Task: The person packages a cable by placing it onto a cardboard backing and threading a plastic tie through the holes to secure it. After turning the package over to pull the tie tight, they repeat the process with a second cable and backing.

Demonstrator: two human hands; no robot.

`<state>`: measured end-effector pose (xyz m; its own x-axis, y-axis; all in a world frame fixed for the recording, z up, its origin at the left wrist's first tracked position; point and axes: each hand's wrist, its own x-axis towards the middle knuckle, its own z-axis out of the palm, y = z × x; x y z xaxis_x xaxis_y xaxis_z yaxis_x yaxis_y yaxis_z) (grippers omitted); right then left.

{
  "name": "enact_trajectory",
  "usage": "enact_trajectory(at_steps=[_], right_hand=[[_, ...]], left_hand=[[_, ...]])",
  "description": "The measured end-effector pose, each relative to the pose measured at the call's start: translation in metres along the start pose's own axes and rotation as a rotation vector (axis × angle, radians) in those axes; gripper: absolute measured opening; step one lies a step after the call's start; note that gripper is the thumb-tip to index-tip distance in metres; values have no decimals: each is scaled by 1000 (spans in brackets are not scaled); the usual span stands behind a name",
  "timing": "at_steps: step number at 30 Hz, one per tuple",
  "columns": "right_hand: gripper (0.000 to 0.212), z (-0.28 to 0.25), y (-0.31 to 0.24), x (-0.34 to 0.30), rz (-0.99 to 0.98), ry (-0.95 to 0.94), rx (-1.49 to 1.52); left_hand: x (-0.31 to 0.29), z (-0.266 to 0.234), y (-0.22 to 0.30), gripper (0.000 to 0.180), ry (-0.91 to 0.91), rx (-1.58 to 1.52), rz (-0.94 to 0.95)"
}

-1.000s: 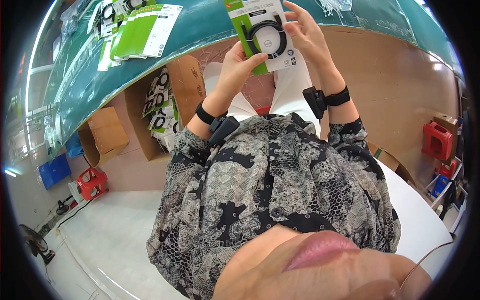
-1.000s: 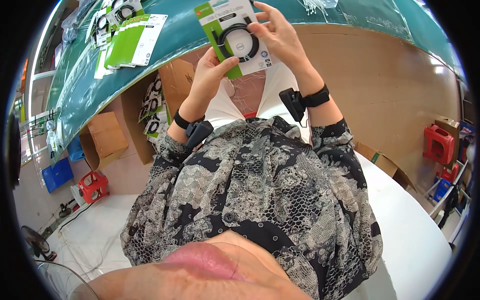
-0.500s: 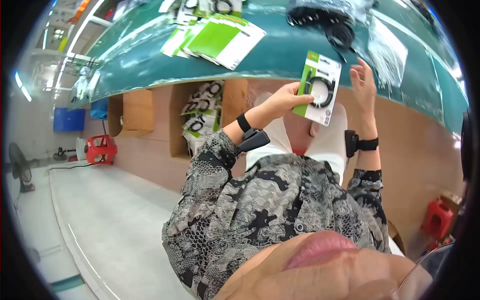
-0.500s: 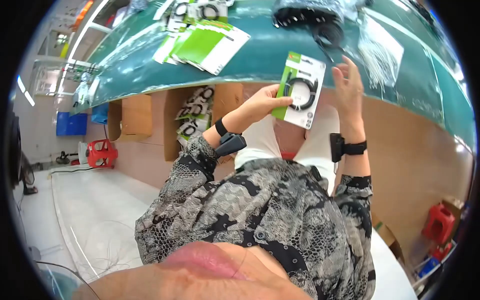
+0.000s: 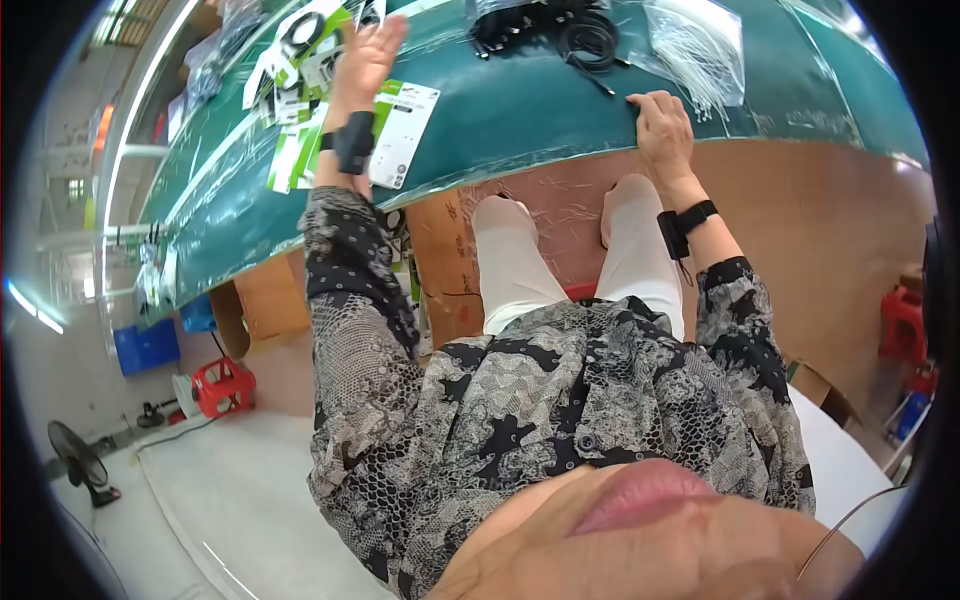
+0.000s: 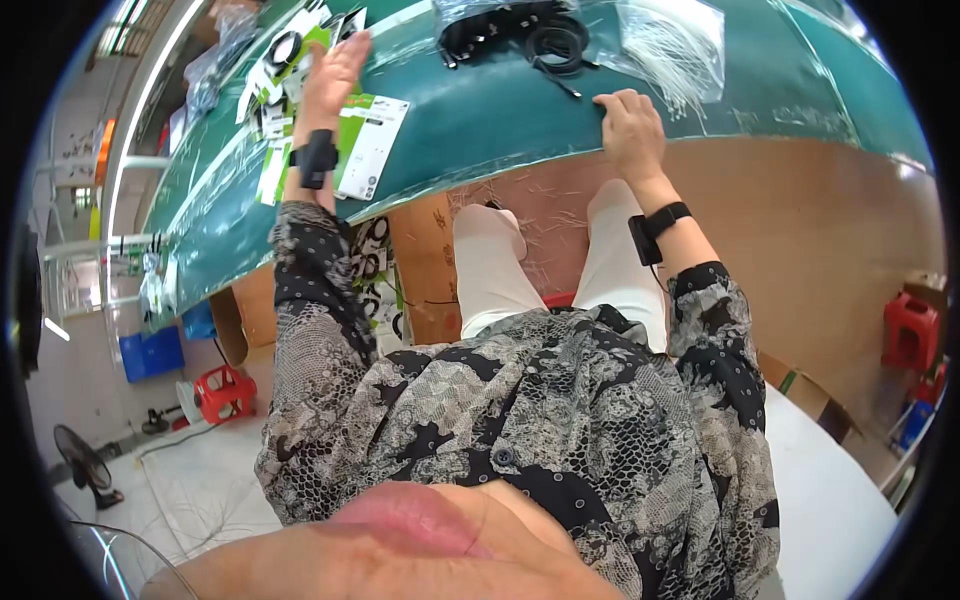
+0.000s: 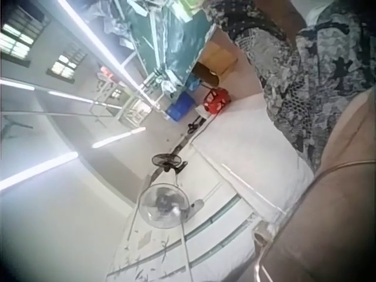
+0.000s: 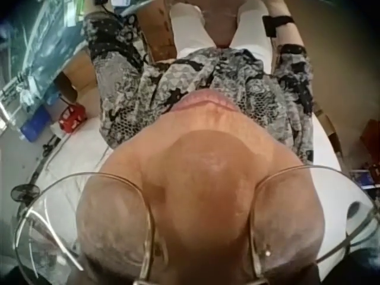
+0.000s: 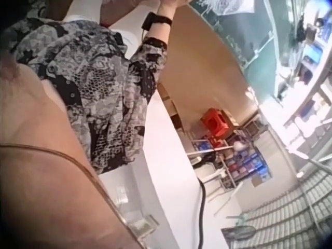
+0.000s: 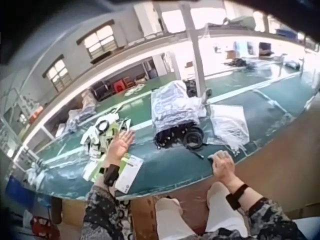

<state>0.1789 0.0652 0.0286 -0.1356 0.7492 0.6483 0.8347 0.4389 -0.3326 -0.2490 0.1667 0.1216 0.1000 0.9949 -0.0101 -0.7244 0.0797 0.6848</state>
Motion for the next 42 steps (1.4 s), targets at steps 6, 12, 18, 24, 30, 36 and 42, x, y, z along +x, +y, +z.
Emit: enact_trajectory(at_steps=[6, 12, 18, 24, 30, 36, 42], right_hand=[[23, -5, 8, -4, 15, 16, -12], [20, 2, 11, -9, -27, 37, -1], [16, -7, 12, -8, -95, 69, -43], [33, -27, -20, -3, 621, -172, 1530], [36, -62, -65, -22, 557, -169, 1661], [40, -79, -88, -26, 456, -94, 1660], [40, -78, -88, -33, 427, -129, 1219]], left_hand=[[31, 103, -187, 22, -584, 1615, 596], [24, 104, -216, 24, -476, 2073, 805], [-39, 153, -211, 18, -403, 1646, 731], [-112, 161, -227, 22, -501, 1551, 852], [-181, 155, -237, 27, -185, 1284, 1152], [-196, 152, -225, 23, -76, 818, 315], [-181, 155, -203, 23, -95, 427, -20]])
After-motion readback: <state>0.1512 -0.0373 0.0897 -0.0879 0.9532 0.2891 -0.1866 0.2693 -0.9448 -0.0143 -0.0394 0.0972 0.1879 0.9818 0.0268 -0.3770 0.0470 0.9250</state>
